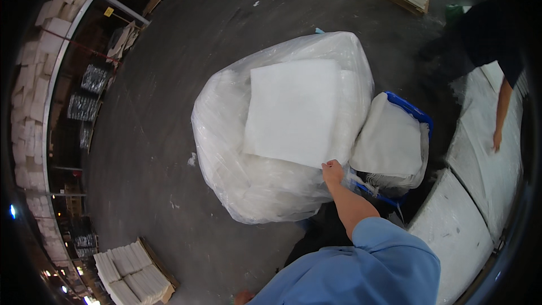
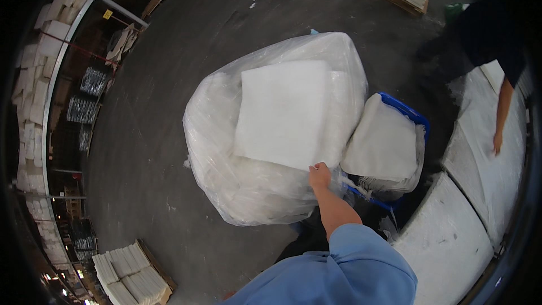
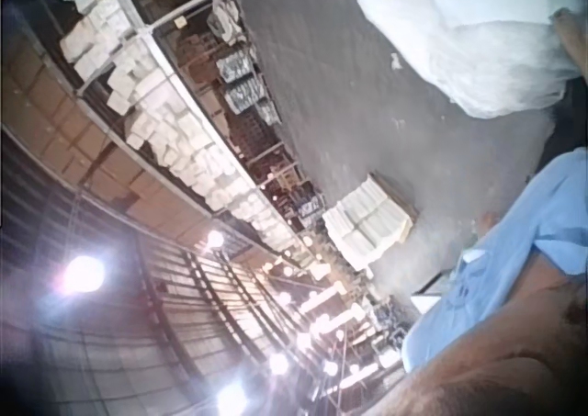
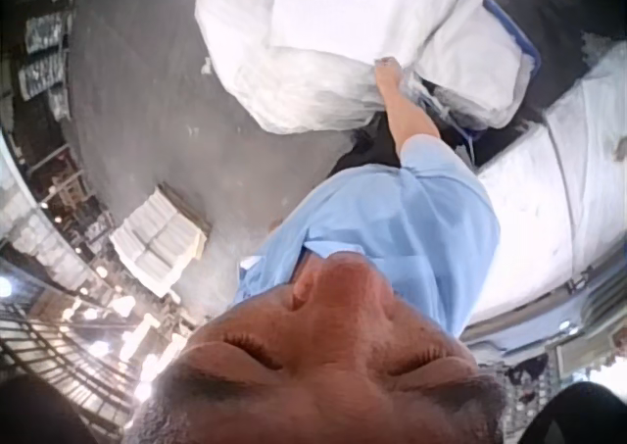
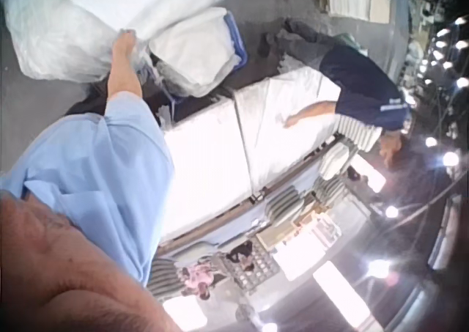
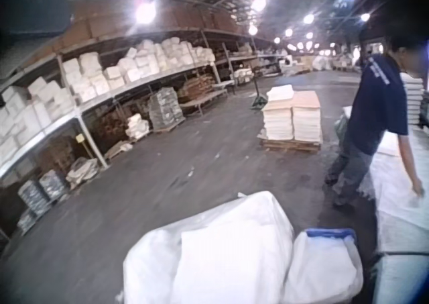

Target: The person wraps rectangular foam cushions in white fabric covers, folds the edges, and stacks the finished items. They also handle loose white stuffing material and place it into a green bag. The work occurs at a large table in a workshop with other workers visible in the background.

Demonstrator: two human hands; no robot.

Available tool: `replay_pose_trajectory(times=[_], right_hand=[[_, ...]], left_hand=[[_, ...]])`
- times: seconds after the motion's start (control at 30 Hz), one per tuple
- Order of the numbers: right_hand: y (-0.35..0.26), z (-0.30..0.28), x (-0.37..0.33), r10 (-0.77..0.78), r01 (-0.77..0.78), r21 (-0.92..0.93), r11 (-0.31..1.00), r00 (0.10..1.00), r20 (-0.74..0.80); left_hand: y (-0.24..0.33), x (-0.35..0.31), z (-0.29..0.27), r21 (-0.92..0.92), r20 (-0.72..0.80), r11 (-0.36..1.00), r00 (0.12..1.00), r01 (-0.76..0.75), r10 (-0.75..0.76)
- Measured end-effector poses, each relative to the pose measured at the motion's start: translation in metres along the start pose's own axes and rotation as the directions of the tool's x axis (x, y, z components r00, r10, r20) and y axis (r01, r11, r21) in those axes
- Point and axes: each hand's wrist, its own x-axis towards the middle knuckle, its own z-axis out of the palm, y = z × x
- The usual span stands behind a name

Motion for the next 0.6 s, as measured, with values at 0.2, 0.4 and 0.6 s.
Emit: replay_pose_trajectory(times=[0.2,0.4,0.6], right_hand=[[-0.028,0.017,0.016,-0.013,0.023,-0.194,0.981,0.999,0.050],[-0.060,0.040,-0.012,-0.491,0.508,-0.131,0.851,0.859,0.145],[-0.074,0.037,-0.024,-0.599,0.644,-0.117,0.756,0.753,0.274]], left_hand=[[0.011,-0.005,0.044,-0.091,-0.021,0.994,0.998,0.061,-0.063],[0.035,0.001,0.066,-0.123,-0.010,0.992,1.000,0.011,-0.013],[0.039,0.000,0.069,-0.151,-0.007,0.988,0.999,-0.042,0.042]])
